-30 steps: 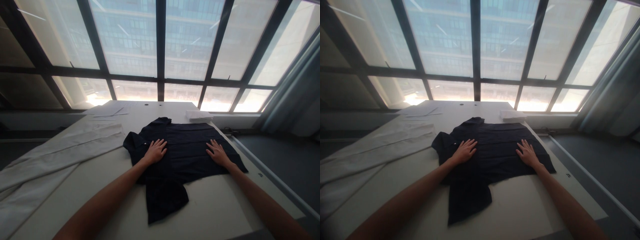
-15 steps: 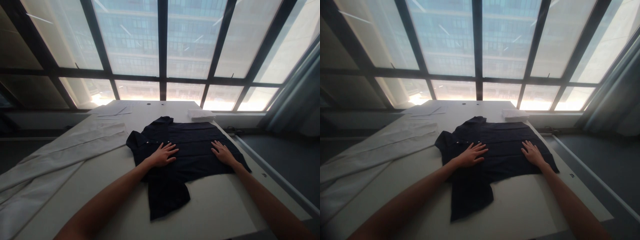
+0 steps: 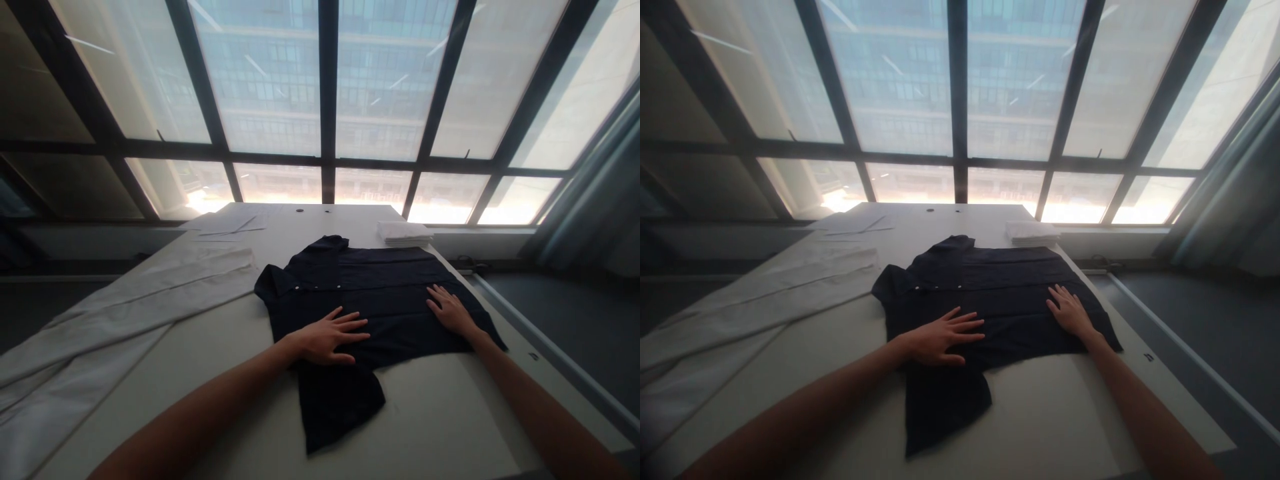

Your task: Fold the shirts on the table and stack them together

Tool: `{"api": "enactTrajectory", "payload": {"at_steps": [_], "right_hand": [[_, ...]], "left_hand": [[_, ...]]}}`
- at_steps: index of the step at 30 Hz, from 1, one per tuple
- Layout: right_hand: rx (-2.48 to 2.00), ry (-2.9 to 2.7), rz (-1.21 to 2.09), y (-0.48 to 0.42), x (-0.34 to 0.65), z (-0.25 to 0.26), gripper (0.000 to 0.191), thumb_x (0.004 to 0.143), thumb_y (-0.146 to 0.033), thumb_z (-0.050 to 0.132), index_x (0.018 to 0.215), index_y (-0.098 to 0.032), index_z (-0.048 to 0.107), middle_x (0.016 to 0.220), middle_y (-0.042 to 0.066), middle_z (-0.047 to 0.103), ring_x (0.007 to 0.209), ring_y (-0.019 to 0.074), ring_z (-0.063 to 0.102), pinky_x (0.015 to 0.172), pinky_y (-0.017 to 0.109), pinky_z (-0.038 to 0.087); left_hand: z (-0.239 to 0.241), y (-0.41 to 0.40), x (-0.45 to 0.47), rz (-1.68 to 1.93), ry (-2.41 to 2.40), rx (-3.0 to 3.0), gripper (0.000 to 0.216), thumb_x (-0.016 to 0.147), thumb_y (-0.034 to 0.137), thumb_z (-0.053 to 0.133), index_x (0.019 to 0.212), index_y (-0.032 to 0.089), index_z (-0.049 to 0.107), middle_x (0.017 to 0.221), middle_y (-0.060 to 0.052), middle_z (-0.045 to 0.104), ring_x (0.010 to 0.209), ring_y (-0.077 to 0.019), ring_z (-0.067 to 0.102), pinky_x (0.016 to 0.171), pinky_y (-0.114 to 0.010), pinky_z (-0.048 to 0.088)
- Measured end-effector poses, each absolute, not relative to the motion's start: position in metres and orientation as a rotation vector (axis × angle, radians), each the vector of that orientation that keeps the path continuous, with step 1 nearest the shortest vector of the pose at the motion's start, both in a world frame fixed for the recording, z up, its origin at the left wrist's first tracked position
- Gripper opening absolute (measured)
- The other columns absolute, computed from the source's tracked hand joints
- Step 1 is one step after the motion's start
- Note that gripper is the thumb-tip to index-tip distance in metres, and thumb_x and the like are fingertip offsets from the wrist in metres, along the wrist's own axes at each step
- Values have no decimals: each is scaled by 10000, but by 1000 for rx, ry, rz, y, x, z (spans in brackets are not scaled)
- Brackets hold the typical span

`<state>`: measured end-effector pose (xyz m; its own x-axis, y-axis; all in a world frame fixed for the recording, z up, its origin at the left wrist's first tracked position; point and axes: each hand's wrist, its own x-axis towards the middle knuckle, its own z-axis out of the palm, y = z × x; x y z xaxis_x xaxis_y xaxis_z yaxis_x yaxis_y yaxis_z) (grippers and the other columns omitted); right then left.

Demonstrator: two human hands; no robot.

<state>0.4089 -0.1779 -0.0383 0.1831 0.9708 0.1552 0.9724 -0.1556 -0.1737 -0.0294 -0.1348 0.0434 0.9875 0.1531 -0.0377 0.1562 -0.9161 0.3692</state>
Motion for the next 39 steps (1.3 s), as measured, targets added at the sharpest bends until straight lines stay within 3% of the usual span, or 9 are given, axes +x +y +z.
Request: {"api": "enactTrajectory", "payload": {"at_steps": [7,19,28,32,39], "right_hand": [[-2236,-1832,-56,-178,407,-39,562,1007,-451,321,1495,-212,466,1589,97,383,1487,279,292,1190,526,260],[-2288,-1800,-44,-180,406,-39,581,1009,-450,309,1504,-180,450,1591,121,371,1490,291,282,1184,551,252],[-2294,-1807,-46,-180,409,-38,573,1007,-450,311,1499,-195,459,1589,115,378,1489,297,284,1182,548,264],[-2280,-1814,-50,-180,408,-38,579,1007,-451,306,1498,-183,460,1587,125,378,1485,305,291,1177,558,269],[-2270,-1817,-35,-180,410,-39,593,1006,-456,301,1495,-161,461,1590,136,367,1486,302,289,1175,561,270]], "left_hand": [[45,-160,-58,7,225,2730,686,978,553,534,1577,409,231,1657,-2,186,1521,-310,166,1224,-566,-6],[48,-168,-56,-83,174,2740,623,997,525,506,1559,456,244,1668,29,126,1530,-324,95,1194,-633,-33],[55,-168,-54,-24,153,2667,614,966,491,583,1529,457,340,1647,32,221,1521,-319,151,1215,-596,-2],[51,-160,-53,87,306,2676,649,997,502,516,1576,405,241,1635,9,270,1522,-291,171,1235,-544,59],[36,-148,-53,90,462,2733,571,1021,541,441,1558,412,297,1646,15,222,1529,-292,125,1229,-565,33]]}}
